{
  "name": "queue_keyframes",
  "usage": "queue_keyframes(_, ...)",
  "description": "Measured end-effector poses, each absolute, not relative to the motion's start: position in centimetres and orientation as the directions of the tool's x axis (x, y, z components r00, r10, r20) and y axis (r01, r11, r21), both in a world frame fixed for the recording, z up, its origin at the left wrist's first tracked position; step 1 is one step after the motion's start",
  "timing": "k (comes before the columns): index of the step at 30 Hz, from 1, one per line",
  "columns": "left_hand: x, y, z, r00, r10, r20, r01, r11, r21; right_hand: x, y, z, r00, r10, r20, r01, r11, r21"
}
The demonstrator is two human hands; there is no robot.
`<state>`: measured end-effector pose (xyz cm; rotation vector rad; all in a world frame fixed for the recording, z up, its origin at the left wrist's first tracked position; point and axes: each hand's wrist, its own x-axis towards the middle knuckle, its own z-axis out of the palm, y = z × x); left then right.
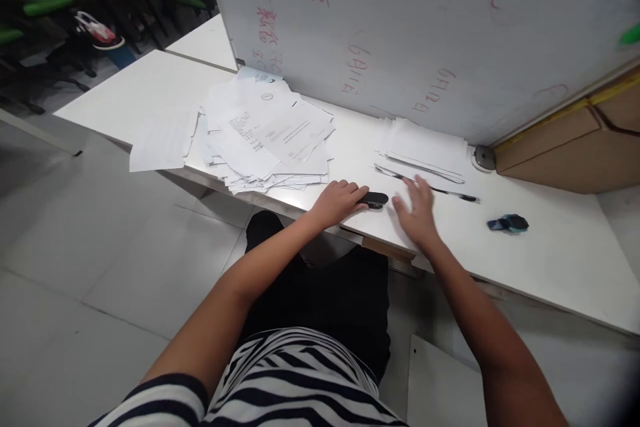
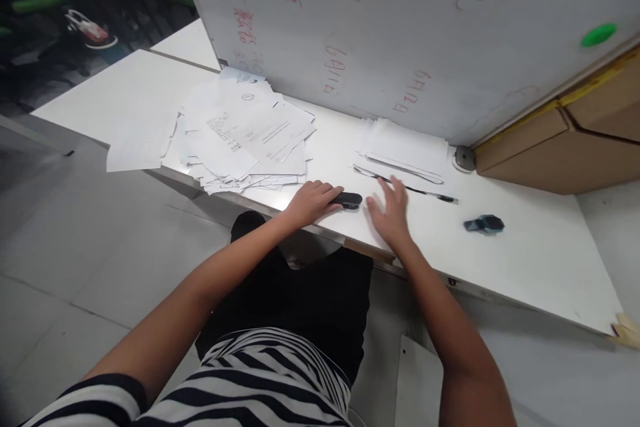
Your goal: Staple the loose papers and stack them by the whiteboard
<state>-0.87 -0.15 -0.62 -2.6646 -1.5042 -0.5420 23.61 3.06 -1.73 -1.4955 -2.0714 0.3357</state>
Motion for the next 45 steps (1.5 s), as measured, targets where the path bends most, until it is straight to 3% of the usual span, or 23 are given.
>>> queue_keyframes(5,-0.8,-0.4,-0.2,0.462,0.82,0.337,0.8,-0.55,0.239,22.5,2.3,-1.9,-0.357,0.879,0.316,0.647,0.477,-0.595)
queue_keyframes(10,-2.1,0.5,0.5,0.302,0.828,0.471,0.825,-0.475,0.306,22.3,1.9,-1.5,-0.395,0.864,0.311,0.681,0.503,-0.532)
queue_keyframes(14,-7.0,3.8,1.6,0.034,0.927,0.374,0.954,-0.142,0.265,22.0,1.4,-1.5,-0.388,0.872,0.299,0.72,0.489,-0.492)
queue_keyframes(16,-9.9,5.3,1.8,-0.159,0.954,0.256,0.962,0.091,0.258,21.9,1.4,-1.6,-0.394,0.869,0.3,0.722,0.494,-0.484)
queue_keyframes(18,-12.1,6.1,1.6,-0.248,0.963,0.104,0.944,0.217,0.247,21.9,1.4,-1.6,-0.386,0.868,0.313,0.719,0.496,-0.487)
queue_keyframes(21,-13.4,5.9,0.8,-0.24,0.969,0.063,0.948,0.219,0.231,21.9,1.3,-1.5,-0.37,0.87,0.327,0.717,0.491,-0.495)
queue_keyframes(29,-12.7,4.7,0.1,-0.207,0.934,0.29,0.944,0.113,0.311,22.2,1.1,-1.3,-0.301,0.906,0.297,0.689,0.423,-0.589)
queue_keyframes(38,-13.3,3.3,1.5,-0.493,0.822,0.283,0.774,0.266,0.574,22.3,0.9,-1.2,-0.295,0.903,0.313,0.673,0.429,-0.602)
queue_keyframes(45,-13.7,3.4,1.2,-0.502,0.815,0.289,0.758,0.254,0.601,22.2,0.9,-1.2,-0.292,0.896,0.334,0.676,0.441,-0.591)
